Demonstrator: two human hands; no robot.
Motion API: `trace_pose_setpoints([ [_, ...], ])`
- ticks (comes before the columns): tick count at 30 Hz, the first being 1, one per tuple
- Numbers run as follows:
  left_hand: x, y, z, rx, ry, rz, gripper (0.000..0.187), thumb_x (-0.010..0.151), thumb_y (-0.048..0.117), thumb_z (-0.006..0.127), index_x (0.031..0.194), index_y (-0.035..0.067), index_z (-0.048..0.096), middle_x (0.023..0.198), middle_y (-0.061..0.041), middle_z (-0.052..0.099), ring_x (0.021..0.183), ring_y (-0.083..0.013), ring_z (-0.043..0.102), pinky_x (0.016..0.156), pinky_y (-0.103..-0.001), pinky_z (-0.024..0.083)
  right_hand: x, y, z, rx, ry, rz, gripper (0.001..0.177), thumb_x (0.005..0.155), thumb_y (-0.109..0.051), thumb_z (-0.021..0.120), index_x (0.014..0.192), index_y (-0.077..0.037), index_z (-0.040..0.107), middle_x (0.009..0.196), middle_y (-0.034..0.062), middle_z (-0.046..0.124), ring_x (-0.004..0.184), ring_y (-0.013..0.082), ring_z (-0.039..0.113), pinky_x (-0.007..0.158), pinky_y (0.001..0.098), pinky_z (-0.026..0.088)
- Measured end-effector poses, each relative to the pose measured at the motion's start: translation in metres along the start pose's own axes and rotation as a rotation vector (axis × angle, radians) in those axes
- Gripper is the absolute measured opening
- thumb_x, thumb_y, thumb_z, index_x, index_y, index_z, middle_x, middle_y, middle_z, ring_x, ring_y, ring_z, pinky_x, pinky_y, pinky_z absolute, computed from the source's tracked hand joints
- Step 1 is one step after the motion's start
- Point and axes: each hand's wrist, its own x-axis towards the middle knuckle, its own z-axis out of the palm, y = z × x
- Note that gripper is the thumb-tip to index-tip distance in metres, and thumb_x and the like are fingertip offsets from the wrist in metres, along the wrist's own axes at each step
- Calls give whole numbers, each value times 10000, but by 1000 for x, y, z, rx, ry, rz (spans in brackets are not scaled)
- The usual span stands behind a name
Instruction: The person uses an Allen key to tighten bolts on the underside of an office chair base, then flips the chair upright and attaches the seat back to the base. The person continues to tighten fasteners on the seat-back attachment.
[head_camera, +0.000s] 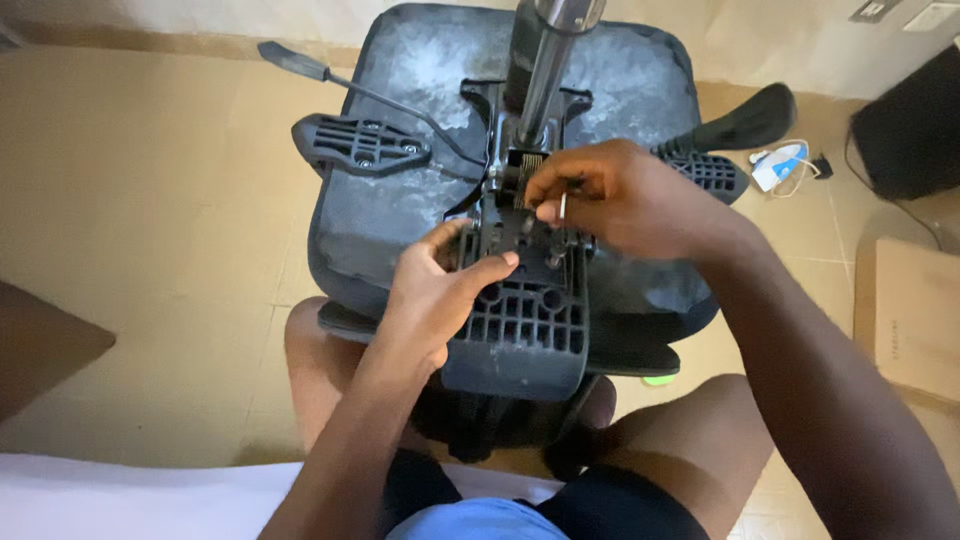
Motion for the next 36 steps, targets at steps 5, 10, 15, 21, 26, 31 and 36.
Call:
trace_pose_setpoints([
  [5,-1,-3,-1,-35,-65,64,411,785,95,813,1162,-33,714,964,-49,744,857,-92,654,789,-261,539,1,2,1,-51,-25,22,225,912,-132,714,1114,-35,727,956,68,767,863,133,684,772,320,550],
  [10,-2,-5,1,-41,-38,95,427,798,88,797,1196,-29,692,952,-41,730,846,-88,638,768,-259,531,4,-2,0,-131,-21,-42,236,895,-143,708,1104,-36,725,966,67,773,854,147,702,771,326,550],
  [15,-5,-3,1,-32,-59,152,415,826,80,782,1213,-45,699,977,-17,726,882,-71,630,799,-235,523,6,-5,-1,-141,-37,-3,214,902,-160,707,1089,-56,721,904,81,765,792,177,690,723,347,541],
  [21,-1,-3,2,20,-16,17,351,823,79,782,1159,-5,727,893,-46,711,801,-110,637,724,-274,535,6,-1,1,-106,-36,-22,202,878,-85,712,1070,-24,697,934,88,762,827,178,718,733,341,553],
  [26,1,1,5,-17,-17,60,328,815,52,785,1130,-18,724,955,-31,730,859,-81,647,786,-238,522,-6,2,12,50,116,-187,224,911,18,638,1135,20,632,1017,120,745,988,143,764,826,295,597],
  [31,-1,10,6,161,1,-95,324,841,135,748,1114,-35,705,847,-89,710,736,-127,650,689,-296,545,-19,3,26,-2,298,-108,172,954,19,625,1125,4,624,927,95,754,902,120,803,659,277,569],
  [36,-3,15,3,395,-4,30,486,891,228,710,1292,-15,580,800,-80,693,734,-117,610,688,-294,530,-24,3,49,-11,509,-113,162,981,-3,667,1141,0,645,916,98,767,791,149,731,640,275,523],
])
